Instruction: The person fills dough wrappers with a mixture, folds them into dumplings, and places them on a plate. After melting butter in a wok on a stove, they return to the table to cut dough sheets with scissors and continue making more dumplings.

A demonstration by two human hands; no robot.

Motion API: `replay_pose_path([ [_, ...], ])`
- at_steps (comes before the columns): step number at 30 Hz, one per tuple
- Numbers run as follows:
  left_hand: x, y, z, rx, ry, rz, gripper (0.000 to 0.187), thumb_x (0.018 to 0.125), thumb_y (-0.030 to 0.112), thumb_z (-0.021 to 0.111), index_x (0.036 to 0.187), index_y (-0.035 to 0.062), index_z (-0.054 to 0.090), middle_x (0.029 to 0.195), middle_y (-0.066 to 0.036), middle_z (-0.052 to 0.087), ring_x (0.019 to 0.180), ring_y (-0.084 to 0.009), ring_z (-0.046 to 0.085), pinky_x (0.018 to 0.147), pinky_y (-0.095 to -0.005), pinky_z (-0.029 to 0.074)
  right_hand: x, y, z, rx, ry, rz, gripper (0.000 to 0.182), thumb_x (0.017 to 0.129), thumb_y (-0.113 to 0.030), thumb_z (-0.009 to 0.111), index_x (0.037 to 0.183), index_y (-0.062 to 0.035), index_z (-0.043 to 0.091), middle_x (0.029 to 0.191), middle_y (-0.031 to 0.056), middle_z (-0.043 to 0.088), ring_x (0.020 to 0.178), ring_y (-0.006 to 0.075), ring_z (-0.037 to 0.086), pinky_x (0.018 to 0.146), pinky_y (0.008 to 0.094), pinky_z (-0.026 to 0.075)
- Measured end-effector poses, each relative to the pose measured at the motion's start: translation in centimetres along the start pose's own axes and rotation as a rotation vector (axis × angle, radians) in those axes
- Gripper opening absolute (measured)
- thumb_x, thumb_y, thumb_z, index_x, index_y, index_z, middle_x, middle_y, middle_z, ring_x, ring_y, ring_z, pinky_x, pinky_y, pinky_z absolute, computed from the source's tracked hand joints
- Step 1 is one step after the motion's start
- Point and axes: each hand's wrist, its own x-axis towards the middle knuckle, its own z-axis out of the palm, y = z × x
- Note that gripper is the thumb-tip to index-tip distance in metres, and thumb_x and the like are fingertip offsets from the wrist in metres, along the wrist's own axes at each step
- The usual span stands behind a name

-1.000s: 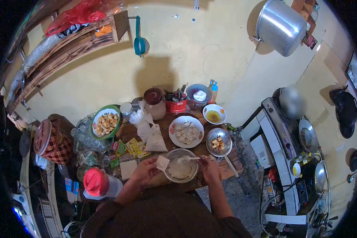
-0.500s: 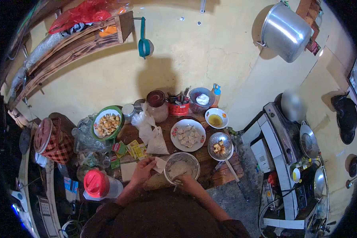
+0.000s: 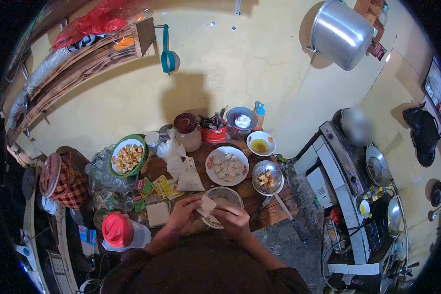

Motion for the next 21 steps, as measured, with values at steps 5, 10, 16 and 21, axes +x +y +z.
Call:
replay_pose_path([
  [5, -0.8, 0.5, 0.4, 0.074, 0.046, 0.021, 0.021, 0.088, 0.012, 0.053, 0.105, 0.001, 0.06, 0.093, -0.007, 0.062, 0.082, -0.0121, 0.06, 0.071, -0.0266, 0.052, 0.5, -0.4, -0.7, 0.013, 0.071, 0.076, 0.012, 0.068, -0.001, 0.071, 0.079, -0.0036, 0.066, 0.078, 0.01, 0.065, 0.067, 0.0201, 0.064, 0.058, 0.0273, 0.052],
  [10, -0.4, -0.4, 0.3, 0.211, 0.057, 0.193, 0.02, 0.088, 0.01, 0.054, 0.104, 0.0008, 0.061, 0.088, -0.005, 0.063, 0.075, -0.0088, 0.059, 0.066, -0.0243, 0.051, 0.0, -1.8, -0.3, -0.015, -0.044, -0.016, 0.015, 0.07, -0.004, 0.069, 0.086, -0.0054, 0.066, 0.08, 0.0092, 0.064, 0.068, 0.0205, 0.064, 0.056, 0.0272, 0.051],
  [16, -0.7, -0.5, 0.6, 0.333, 0.045, 0.336, 0.021, 0.088, 0.009, 0.052, 0.107, 0.0007, 0.056, 0.084, -0.007, 0.063, 0.072, -0.0081, 0.058, 0.062, -0.0226, 0.049, -1.8, -0.3, 1.0, 0.003, 0.002, -0.04, 0.019, 0.067, -0.002, 0.071, 0.085, -0.0058, 0.067, 0.074, 0.0072, 0.063, 0.063, 0.0167, 0.063, 0.054, 0.0259, 0.051],
  [21, -2.1, 1.3, 1.6, 0.079, -0.084, 0.257, 0.026, 0.088, 0.0, 0.044, 0.114, 0.0015, 0.046, 0.104, -0.014, 0.059, 0.094, -0.0163, 0.058, 0.077, -0.0303, 0.051, -0.8, -0.9, 0.1, 0.025, 0.055, 0.065, 0.018, 0.07, 0.0, 0.067, 0.087, -0.0047, 0.067, 0.081, 0.0101, 0.064, 0.07, 0.0193, 0.065, 0.06, 0.0284, 0.051],
])
